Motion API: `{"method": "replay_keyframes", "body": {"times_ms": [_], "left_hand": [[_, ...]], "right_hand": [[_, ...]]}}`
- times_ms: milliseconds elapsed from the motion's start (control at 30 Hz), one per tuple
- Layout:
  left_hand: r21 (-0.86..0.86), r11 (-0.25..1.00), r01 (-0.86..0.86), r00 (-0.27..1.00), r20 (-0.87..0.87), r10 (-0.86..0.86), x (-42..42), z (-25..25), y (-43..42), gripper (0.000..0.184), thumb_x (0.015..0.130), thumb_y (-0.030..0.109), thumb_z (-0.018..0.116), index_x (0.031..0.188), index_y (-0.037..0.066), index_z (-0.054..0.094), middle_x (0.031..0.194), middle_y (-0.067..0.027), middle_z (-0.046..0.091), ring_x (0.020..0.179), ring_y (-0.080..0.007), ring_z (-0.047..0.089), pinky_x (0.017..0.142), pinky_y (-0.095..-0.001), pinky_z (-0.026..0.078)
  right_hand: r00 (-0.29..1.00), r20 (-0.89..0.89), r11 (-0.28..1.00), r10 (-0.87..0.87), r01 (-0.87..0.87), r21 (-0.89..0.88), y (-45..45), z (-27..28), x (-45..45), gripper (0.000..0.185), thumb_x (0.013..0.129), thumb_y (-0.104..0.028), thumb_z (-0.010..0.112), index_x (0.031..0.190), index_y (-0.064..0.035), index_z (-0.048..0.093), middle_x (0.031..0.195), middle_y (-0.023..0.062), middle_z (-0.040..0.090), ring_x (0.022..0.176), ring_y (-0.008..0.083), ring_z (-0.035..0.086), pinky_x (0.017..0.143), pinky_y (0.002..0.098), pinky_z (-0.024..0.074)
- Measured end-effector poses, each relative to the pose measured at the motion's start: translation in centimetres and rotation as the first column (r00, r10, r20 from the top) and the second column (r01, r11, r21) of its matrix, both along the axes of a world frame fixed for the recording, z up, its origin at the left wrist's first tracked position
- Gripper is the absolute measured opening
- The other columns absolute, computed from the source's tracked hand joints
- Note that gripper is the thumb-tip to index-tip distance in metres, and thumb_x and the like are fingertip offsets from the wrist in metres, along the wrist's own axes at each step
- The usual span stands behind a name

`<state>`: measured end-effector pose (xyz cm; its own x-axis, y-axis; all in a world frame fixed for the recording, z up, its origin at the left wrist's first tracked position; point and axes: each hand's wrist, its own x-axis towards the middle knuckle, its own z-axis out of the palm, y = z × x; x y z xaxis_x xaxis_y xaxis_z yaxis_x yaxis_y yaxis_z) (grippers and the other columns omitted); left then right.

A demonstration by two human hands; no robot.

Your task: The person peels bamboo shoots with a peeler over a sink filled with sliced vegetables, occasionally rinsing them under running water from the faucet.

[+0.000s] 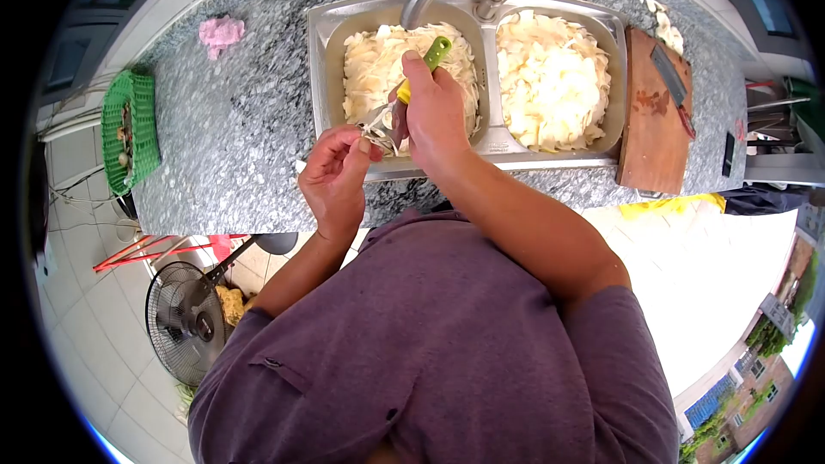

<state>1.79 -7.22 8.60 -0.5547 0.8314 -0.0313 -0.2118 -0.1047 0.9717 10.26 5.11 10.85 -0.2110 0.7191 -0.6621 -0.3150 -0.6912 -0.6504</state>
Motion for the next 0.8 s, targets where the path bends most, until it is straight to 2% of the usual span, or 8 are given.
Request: {"method": "replay_keyframes", "body": {"times_ms": [133, 267, 367, 433, 533, 667, 767, 800], "left_hand": [[0.040, 0.999, 0.002, 0.997, -0.074, 0.001, -0.1, 0.0, -0.1, 0.013, 0.093, -0.009, 0.062, 0.104, -0.003, 0.065, 0.108, -0.0092, 0.062, 0.085, -0.0147, 0.066, 0.078, -0.0276, 0.055], [0.080, 0.997, -0.008, 0.980, -0.200, 0.023, -0.9, -1.9, 0.2, 0.015, 0.092, -0.007, 0.064, 0.106, -0.002, 0.066, 0.110, -0.0116, 0.063, 0.086, -0.0170, 0.066, 0.077, -0.0288, 0.056], [-0.230, 0.972, 0.051, 0.746, -0.638, -0.191, -2.5, -4.7, 1.7, 0.020, 0.089, 0.000, 0.069, 0.109, 0.002, 0.069, 0.113, -0.0123, 0.065, 0.086, -0.0230, 0.069, 0.076, -0.0326, 0.057], [-0.347, 0.924, 0.164, 0.487, -0.786, -0.381, -3.9, -8.8, -0.1, 0.022, 0.087, 0.008, 0.070, 0.108, 0.006, 0.069, 0.110, -0.0126, 0.064, 0.089, -0.0301, 0.067, 0.078, -0.0375, 0.056], [-0.287, 0.946, 0.150, 0.467, -0.823, -0.323, -4.3, -7.0, -1.8, 0.021, 0.087, 0.012, 0.071, 0.108, 0.011, 0.071, 0.108, -0.0098, 0.065, 0.087, -0.0301, 0.068, 0.073, -0.0398, 0.056], [-0.364, 0.916, -0.171, 0.645, -0.744, -0.175, -7.0, -7.6, -5.8, 0.027, 0.086, 0.008, 0.075, 0.112, 0.007, 0.071, 0.110, -0.0091, 0.064, 0.071, -0.0183, 0.063, 0.062, -0.0301, 0.053], [-0.484, 0.721, -0.496, 0.588, -0.798, -0.130, -10.8, -9.8, -8.4, 0.034, 0.083, 0.019, 0.080, 0.113, 0.006, 0.070, 0.104, -0.0087, 0.061, 0.067, -0.0200, 0.060, 0.062, -0.0327, 0.052], [-0.500, 0.695, -0.517, 0.558, -0.812, -0.169, -11.8, -10.8, -9.1, 0.037, 0.082, 0.022, 0.081, 0.113, 0.006, 0.069, 0.104, -0.0088, 0.060, 0.070, -0.0218, 0.061, 0.064, -0.0349, 0.053]], "right_hand": [[0.986, 0.165, 0.997, 0.007, -0.019, 0.073, 0.4, -2.3, 0.2, 0.028, 0.099, -0.034, 0.061, 0.094, -0.0076, 0.053, 0.067, 0.0053, 0.054, 0.045, 0.0135, 0.047, 0.038, 0.0299, 0.0364], [0.978, 0.204, 0.999, -0.038, 0.031, 0.037, 1.5, -4.3, 1.6, 0.034, 0.100, -0.037, 0.060, 0.094, -0.0046, 0.052, 0.067, 0.0049, 0.053, 0.044, 0.0143, 0.047, 0.039, 0.0291, 0.0367], [0.958, 0.284, 0.958, -0.038, -0.046, 0.282, 1.8, -4.6, 1.9, 0.037, 0.101, -0.039, 0.061, 0.094, -0.0030, 0.052, 0.067, 0.0055, 0.055, 0.046, 0.0136, 0.049, 0.041, 0.0289, 0.0392], [0.792, 0.607, 0.822, 0.071, -0.391, 0.414, 3.0, -9.4, 2.9, 0.036, 0.100, -0.034, 0.065, 0.094, -0.0012, 0.052, 0.067, 0.0048, 0.056, 0.049, 0.0109, 0.053, 0.044, 0.0271, 0.0433], [0.838, 0.546, 0.824, 0.022, -0.324, 0.465, 2.0, -9.2, 3.4, 0.031, 0.100, -0.031, 0.064, 0.096, -0.0022, 0.053, 0.066, 0.0038, 0.059, 0.047, 0.0084, 0.051, 0.042, 0.0235, 0.0412], [0.875, 0.465, 0.913, 0.135, -0.292, 0.285, 1.9, -7.7, 4.2, 0.033, 0.099, -0.035, 0.065, 0.091, -0.0041, 0.056, 0.066, 0.0046, 0.060, 0.045, 0.0091, 0.050, 0.042, 0.0236, 0.0409], [0.872, 0.468, 0.940, 0.142, -0.266, 0.212, 2.4, -8.6, 4.8, 0.034, 0.097, -0.037, 0.066, 0.087, -0.0049, 0.057, 0.065, 0.0049, 0.060, 0.043, 0.0102, 0.050, 0.041, 0.0243, 0.0397], [0.873, 0.466, 0.943, 0.142, -0.262, 0.205, 2.4, -8.6, 4.8, 0.035, 0.097, -0.037, 0.067, 0.086, -0.0050, 0.057, 0.065, 0.0050, 0.060, 0.043, 0.0106, 0.050, 0.040, 0.0245, 0.0393]]}}
